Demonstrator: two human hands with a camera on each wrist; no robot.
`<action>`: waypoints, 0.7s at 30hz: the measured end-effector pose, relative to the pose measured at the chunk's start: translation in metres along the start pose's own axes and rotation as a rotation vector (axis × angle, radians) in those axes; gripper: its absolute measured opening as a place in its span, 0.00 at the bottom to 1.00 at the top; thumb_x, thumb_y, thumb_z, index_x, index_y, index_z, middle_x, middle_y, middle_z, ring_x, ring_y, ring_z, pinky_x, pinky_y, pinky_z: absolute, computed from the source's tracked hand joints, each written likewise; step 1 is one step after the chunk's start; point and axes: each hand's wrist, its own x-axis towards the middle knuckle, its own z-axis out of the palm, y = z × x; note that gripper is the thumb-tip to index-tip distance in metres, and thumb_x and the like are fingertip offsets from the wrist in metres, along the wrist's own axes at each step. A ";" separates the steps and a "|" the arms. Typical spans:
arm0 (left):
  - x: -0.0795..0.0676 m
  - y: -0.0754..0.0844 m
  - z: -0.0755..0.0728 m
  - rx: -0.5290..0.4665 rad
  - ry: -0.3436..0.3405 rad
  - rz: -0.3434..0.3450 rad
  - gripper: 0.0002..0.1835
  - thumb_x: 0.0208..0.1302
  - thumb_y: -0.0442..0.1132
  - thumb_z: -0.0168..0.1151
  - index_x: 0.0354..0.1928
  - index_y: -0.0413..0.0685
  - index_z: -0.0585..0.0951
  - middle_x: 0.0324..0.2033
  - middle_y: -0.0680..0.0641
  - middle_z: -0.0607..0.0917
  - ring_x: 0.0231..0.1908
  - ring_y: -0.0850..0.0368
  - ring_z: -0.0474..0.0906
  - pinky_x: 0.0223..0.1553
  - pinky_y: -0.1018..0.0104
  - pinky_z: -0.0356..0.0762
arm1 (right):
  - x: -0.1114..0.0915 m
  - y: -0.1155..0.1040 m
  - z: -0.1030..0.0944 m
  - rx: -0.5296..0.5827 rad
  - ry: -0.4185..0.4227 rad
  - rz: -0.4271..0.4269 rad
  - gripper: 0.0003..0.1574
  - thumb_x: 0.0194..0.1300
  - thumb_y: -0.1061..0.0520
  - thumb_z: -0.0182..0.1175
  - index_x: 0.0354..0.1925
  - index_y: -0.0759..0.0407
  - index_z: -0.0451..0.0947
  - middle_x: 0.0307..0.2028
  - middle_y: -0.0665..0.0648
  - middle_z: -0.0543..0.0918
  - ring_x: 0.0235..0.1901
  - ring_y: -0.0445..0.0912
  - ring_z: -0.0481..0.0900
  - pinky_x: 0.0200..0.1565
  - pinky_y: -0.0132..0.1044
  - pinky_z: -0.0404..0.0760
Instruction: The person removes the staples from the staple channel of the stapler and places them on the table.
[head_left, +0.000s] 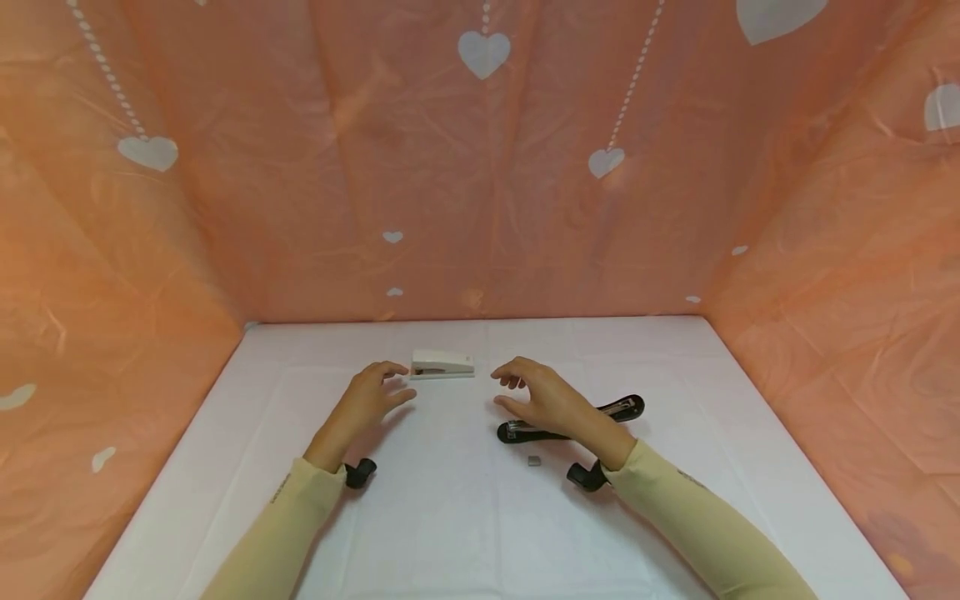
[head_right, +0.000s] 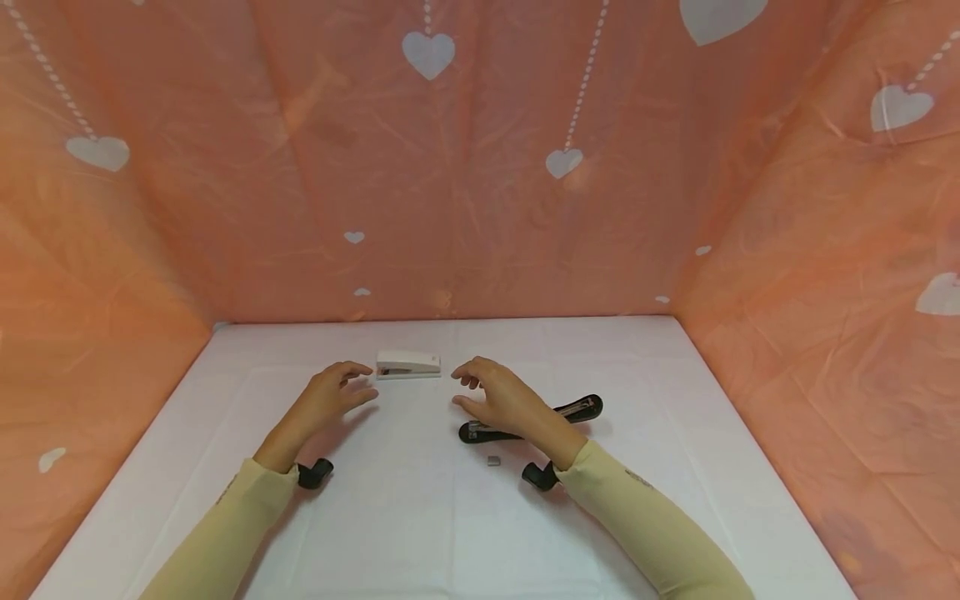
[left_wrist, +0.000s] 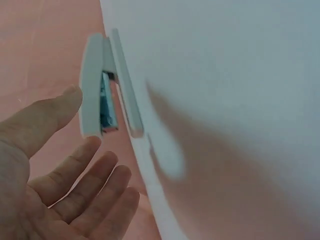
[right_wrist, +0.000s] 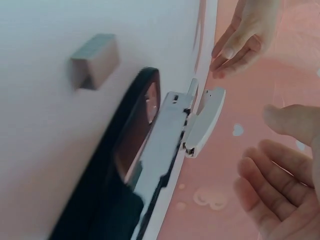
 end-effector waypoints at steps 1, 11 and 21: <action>0.001 -0.002 0.000 0.005 0.004 -0.001 0.28 0.74 0.43 0.71 0.67 0.33 0.78 0.67 0.28 0.76 0.70 0.29 0.71 0.70 0.34 0.68 | 0.003 0.000 0.001 0.000 -0.001 0.000 0.21 0.68 0.61 0.74 0.57 0.64 0.82 0.45 0.61 0.86 0.44 0.52 0.85 0.50 0.44 0.85; 0.021 -0.018 -0.005 0.049 -0.007 0.048 0.30 0.72 0.40 0.73 0.68 0.30 0.76 0.65 0.27 0.78 0.70 0.27 0.71 0.71 0.35 0.67 | 0.033 -0.001 0.011 -0.005 -0.035 0.027 0.23 0.70 0.59 0.73 0.59 0.66 0.82 0.48 0.60 0.85 0.48 0.56 0.84 0.54 0.51 0.84; 0.043 -0.027 -0.006 0.062 -0.035 0.108 0.31 0.68 0.38 0.76 0.67 0.30 0.77 0.63 0.29 0.80 0.68 0.30 0.73 0.72 0.38 0.67 | 0.056 0.002 0.021 0.002 -0.033 0.008 0.23 0.69 0.59 0.74 0.57 0.69 0.82 0.50 0.66 0.85 0.48 0.54 0.83 0.55 0.47 0.83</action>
